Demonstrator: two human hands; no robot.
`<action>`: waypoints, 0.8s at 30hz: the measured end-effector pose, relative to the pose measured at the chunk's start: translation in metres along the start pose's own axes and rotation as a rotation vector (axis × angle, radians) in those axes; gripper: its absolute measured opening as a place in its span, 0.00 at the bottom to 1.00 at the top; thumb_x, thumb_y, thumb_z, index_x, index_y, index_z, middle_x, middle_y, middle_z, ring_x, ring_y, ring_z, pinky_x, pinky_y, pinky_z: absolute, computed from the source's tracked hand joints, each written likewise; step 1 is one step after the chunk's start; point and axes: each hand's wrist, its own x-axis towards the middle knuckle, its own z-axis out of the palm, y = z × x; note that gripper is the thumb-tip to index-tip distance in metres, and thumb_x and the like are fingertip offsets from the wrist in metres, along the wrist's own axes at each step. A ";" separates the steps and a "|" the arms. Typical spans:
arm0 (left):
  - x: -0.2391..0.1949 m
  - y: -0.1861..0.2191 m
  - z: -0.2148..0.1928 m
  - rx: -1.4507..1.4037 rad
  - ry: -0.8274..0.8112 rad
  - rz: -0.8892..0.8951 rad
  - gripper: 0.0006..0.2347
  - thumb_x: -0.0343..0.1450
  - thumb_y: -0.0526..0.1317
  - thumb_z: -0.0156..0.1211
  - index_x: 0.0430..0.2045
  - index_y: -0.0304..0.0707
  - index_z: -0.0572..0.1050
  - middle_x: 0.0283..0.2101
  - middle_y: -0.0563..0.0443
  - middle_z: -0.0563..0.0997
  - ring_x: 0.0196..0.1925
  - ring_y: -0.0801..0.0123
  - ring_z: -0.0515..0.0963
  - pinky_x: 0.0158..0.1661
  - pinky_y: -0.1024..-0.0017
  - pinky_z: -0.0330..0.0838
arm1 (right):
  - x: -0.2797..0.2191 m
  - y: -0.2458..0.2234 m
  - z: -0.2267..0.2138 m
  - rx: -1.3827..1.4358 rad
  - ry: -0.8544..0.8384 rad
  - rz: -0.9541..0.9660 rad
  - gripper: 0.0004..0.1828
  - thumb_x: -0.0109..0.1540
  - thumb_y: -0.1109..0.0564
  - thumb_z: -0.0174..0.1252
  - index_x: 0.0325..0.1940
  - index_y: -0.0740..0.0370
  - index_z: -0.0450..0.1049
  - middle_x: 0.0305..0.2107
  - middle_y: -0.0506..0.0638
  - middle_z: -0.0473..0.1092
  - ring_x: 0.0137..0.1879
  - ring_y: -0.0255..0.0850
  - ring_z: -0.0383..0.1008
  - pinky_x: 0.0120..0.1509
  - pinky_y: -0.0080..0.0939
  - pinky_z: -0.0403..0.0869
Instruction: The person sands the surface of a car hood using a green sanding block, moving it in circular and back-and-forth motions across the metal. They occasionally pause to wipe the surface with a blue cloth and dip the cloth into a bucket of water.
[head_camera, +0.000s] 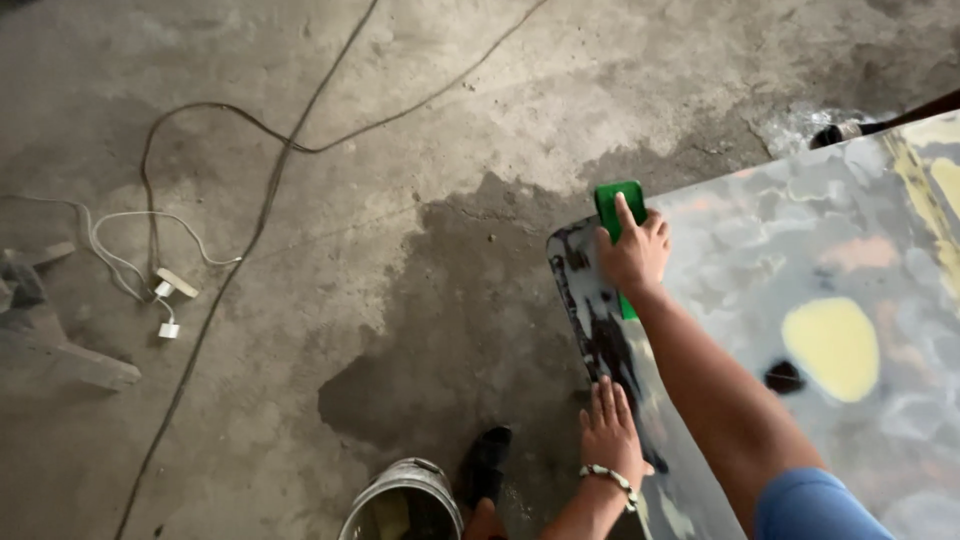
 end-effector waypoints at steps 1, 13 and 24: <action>0.002 -0.001 -0.001 0.003 0.008 -0.005 0.62 0.58 0.59 0.78 0.75 0.29 0.33 0.80 0.37 0.30 0.81 0.48 0.35 0.71 0.47 0.43 | -0.003 -0.005 -0.001 0.006 0.005 -0.006 0.30 0.67 0.46 0.57 0.74 0.35 0.65 0.60 0.63 0.63 0.60 0.60 0.66 0.61 0.60 0.69; 0.007 -0.003 0.017 0.025 0.050 -0.001 0.62 0.57 0.58 0.80 0.75 0.29 0.35 0.80 0.35 0.31 0.81 0.47 0.35 0.70 0.47 0.45 | -0.010 0.010 0.003 -0.049 0.003 -0.161 0.30 0.63 0.47 0.60 0.71 0.33 0.68 0.62 0.59 0.65 0.61 0.55 0.68 0.65 0.56 0.70; 0.005 -0.006 0.010 -0.037 0.149 0.038 0.64 0.52 0.56 0.83 0.75 0.30 0.38 0.79 0.34 0.40 0.80 0.48 0.41 0.70 0.52 0.52 | -0.151 0.026 -0.032 -0.044 -0.006 -0.072 0.38 0.58 0.41 0.62 0.73 0.33 0.61 0.60 0.60 0.63 0.61 0.57 0.64 0.62 0.58 0.65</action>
